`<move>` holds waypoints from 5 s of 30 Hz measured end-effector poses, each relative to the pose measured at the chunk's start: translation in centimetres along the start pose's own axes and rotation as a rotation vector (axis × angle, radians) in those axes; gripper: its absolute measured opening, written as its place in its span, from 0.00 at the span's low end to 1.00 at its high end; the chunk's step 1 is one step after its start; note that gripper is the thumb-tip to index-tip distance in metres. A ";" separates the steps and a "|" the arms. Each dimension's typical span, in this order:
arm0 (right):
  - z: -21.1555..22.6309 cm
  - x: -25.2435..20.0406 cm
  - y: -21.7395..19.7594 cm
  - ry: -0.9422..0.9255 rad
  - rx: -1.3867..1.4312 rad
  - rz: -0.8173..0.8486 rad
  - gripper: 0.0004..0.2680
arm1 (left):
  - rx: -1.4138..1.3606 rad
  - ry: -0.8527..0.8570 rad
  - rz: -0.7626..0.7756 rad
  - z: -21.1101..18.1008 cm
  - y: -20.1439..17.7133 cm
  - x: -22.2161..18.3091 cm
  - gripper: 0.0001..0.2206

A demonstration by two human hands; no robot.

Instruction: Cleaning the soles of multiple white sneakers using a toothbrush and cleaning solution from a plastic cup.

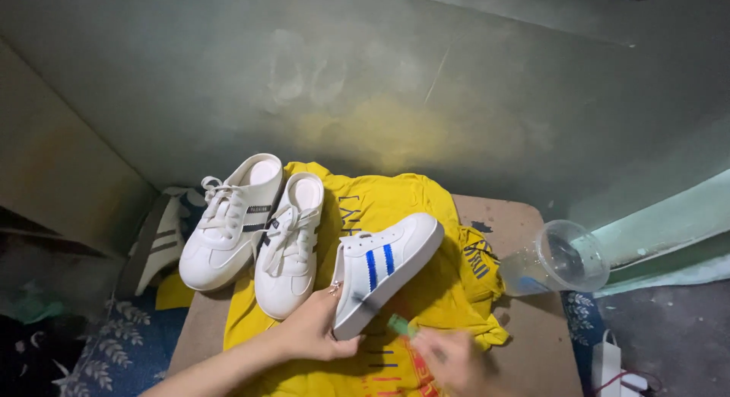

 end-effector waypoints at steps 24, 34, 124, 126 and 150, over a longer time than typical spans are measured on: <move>-2.4 -1.0 -4.4 0.545 -0.182 -0.202 0.11 | 0.780 0.326 -0.005 0.0 4.4 -1.5 0.40; -6.1 -3.1 -0.9 0.371 0.227 -0.295 0.10 | -0.143 -0.382 0.140 -1.5 4.9 1.2 0.45; 0.9 -2.4 3.3 -0.004 -0.560 -0.129 0.08 | -0.471 -0.434 0.106 4.1 15.5 3.2 0.12; 0.4 -1.3 1.5 -0.113 -0.637 -0.140 0.08 | -0.295 -0.575 0.203 2.4 13.3 2.7 0.34; 11.6 7.6 -24.7 1.178 -1.111 0.373 0.11 | -0.242 -0.656 0.155 3.1 14.1 2.9 0.35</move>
Point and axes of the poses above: each hand's wrist, its own x-axis towards the middle knuckle, its own y-axis out of the palm, z = x × y, the point moved 2 cm from there along x, towards the middle knuckle, and after that the axes turned 9 degrees about x, right-handed, at the moved point
